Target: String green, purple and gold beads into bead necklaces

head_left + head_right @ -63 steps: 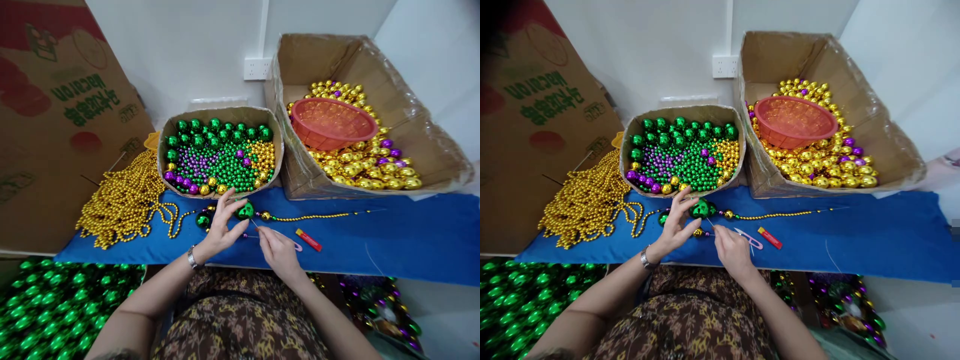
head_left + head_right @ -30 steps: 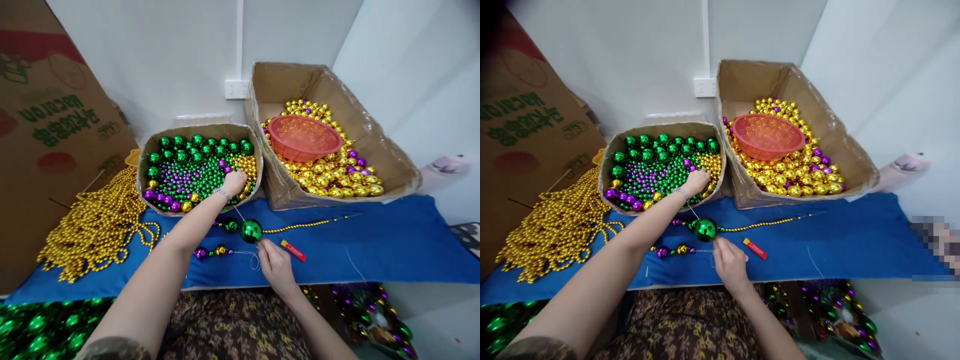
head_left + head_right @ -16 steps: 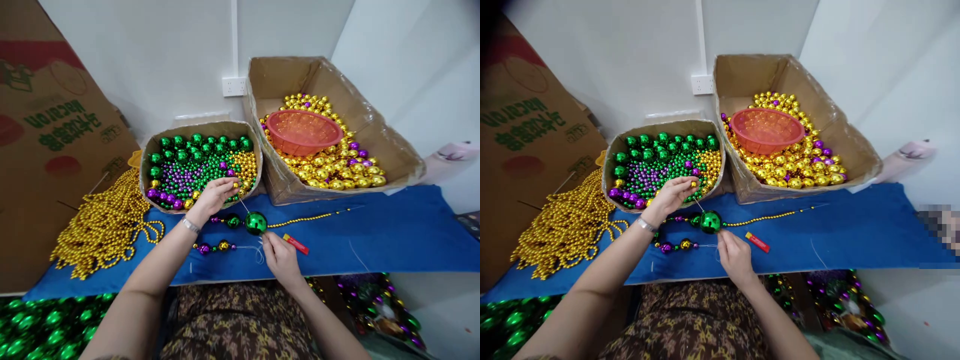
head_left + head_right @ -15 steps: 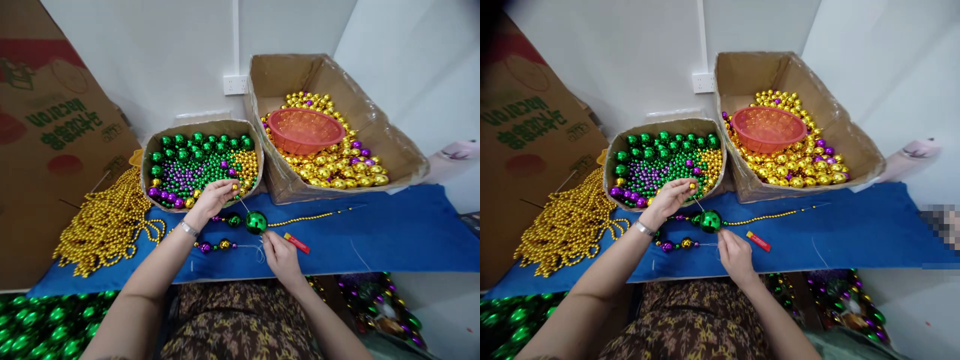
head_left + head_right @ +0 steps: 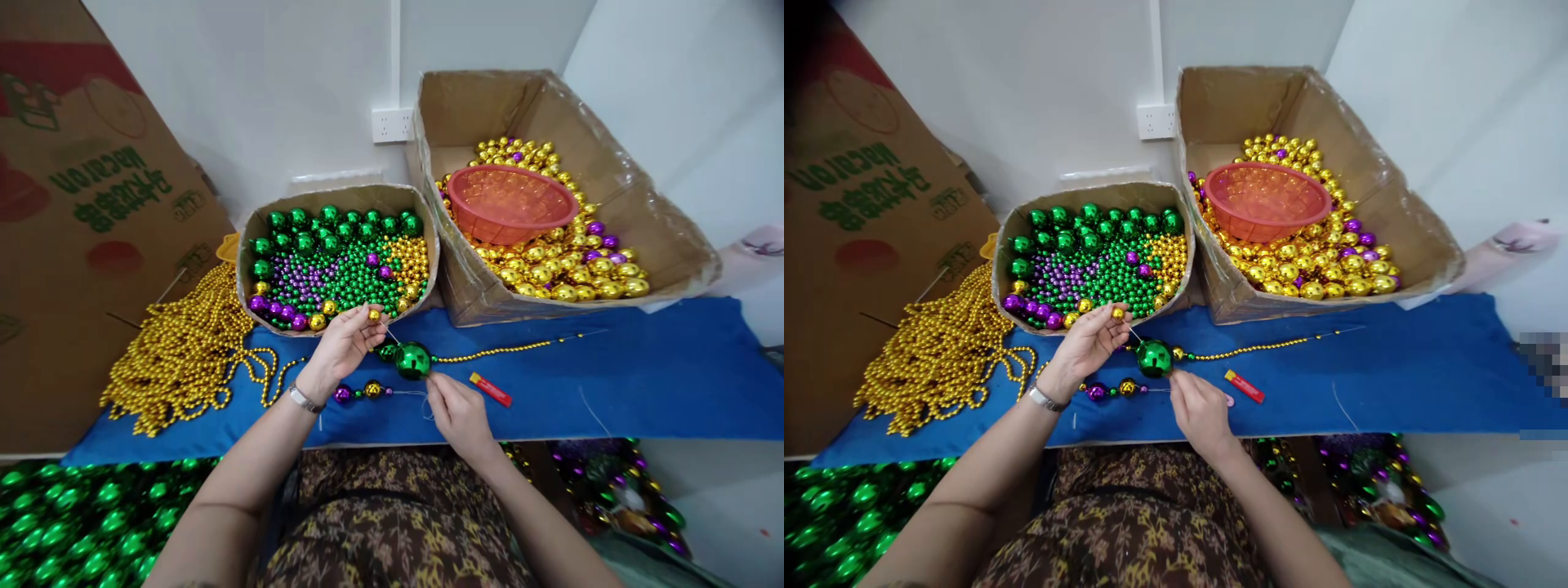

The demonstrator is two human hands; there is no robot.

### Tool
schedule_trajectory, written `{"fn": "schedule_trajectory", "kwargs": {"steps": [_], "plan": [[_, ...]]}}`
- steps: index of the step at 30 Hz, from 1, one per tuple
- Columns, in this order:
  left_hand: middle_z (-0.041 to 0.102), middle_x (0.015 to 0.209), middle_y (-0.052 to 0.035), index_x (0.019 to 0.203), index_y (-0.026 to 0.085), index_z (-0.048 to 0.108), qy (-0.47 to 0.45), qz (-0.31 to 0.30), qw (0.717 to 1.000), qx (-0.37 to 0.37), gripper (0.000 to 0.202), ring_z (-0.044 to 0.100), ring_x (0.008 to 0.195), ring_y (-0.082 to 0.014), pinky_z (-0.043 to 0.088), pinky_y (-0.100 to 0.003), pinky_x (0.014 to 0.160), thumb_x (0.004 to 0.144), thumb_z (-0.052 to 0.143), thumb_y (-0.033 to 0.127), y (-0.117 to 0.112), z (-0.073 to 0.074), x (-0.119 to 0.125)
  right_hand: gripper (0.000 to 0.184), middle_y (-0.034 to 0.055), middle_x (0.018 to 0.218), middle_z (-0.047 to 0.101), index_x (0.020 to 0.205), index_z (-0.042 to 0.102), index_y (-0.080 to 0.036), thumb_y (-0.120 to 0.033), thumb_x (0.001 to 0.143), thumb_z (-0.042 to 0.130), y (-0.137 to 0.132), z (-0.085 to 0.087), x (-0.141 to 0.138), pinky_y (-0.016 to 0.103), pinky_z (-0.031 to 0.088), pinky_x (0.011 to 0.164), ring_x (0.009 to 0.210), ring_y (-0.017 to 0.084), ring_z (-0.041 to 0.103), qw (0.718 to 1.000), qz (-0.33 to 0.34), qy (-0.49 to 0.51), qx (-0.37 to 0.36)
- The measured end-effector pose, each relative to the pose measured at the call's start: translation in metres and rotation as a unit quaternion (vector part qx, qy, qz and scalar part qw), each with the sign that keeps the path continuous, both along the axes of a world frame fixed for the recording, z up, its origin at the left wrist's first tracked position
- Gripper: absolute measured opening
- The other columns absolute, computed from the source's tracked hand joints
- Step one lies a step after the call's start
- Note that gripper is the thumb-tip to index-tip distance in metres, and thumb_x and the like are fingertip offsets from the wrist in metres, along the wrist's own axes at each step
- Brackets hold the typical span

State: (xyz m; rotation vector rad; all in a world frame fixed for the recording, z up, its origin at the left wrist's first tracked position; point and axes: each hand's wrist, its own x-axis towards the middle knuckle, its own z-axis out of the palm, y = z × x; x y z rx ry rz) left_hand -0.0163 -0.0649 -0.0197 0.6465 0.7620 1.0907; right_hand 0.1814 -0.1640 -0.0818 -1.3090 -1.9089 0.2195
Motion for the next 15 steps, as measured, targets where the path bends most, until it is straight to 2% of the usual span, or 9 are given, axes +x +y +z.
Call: {"fn": "schedule_trajectory", "kwargs": {"steps": [15], "plan": [[0.071,0.081,-0.0036,0.081,0.015,0.063,0.009,0.040,0.999,-0.007,0.022,0.067,0.073,-0.0113,0.054,-0.023,0.068,0.075,0.076,0.030,-0.011,-0.003,0.006,0.025,0.0054,0.075,0.068,0.094,0.063,-0.017,-0.022,0.098,0.039,-0.002,0.000,-0.003,0.025,0.047,0.066,0.066,0.015,0.063,1.000,0.007,-0.008,-0.005]]}}
